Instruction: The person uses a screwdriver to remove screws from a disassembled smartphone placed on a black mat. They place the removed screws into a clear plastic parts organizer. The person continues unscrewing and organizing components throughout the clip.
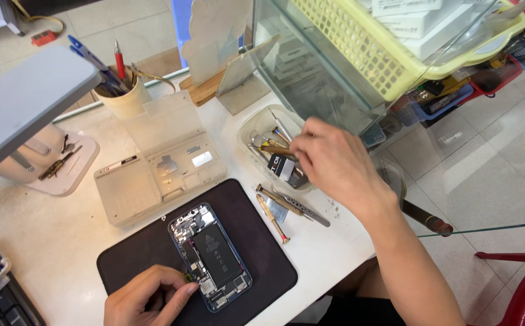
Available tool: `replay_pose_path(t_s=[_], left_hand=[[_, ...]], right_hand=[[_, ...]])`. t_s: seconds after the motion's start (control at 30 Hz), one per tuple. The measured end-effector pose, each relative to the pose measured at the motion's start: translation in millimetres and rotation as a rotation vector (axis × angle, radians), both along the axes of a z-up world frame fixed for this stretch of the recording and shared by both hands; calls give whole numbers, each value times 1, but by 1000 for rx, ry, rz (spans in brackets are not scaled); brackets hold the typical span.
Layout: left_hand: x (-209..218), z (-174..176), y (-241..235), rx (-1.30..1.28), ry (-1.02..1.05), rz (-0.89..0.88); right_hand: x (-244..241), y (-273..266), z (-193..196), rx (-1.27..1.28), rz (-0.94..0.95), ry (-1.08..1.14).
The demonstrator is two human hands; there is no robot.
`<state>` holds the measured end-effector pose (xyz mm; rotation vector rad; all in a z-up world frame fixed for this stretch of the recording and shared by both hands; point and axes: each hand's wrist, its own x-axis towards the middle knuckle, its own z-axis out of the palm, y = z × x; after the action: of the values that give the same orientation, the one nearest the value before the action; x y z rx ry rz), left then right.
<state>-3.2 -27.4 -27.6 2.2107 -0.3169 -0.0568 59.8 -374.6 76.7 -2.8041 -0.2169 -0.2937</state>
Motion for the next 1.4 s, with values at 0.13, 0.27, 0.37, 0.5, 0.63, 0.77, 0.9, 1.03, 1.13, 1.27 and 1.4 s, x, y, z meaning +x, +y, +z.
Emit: replay_pose_path(t_s=[0.13, 0.27, 0.37, 0.5, 0.63, 0.77, 0.9, 1.03, 1.13, 1.27, 1.4], left_hand=[[1, -4, 3, 38, 21, 8], [1, -6, 2, 30, 27, 19], [1, -5, 3, 63, 60, 21], [1, -6, 4, 80, 112, 21], [-3, -7, 8, 74, 126, -3], [-3, -1, 8, -132, -103, -150], [-1, 14, 6, -131, -41, -168], [-4, 24, 4, -136, 52, -148], [-2, 32, 3, -199, 40, -193], [0, 35, 3, -198, 113, -206], [0, 31, 5, -206, 102, -221]], right_hand=[[-4, -3, 0, -90, -22, 155], [-2, -8, 2, -114, -93, 230], [4, -4, 4, -150, -109, 212], [1, 3, 11, -194, -75, 127], [-39, 18, 14, -30, 34, -221], [-76, 50, -10, -49, 77, -172], [-75, 59, -33, -224, -65, -35], [-68, 64, -53, -366, -76, -57], [-64, 66, -61, -423, -101, -30], [-64, 58, -61, -265, 3, -184], [-69, 50, -54, 78, -56, -221]])
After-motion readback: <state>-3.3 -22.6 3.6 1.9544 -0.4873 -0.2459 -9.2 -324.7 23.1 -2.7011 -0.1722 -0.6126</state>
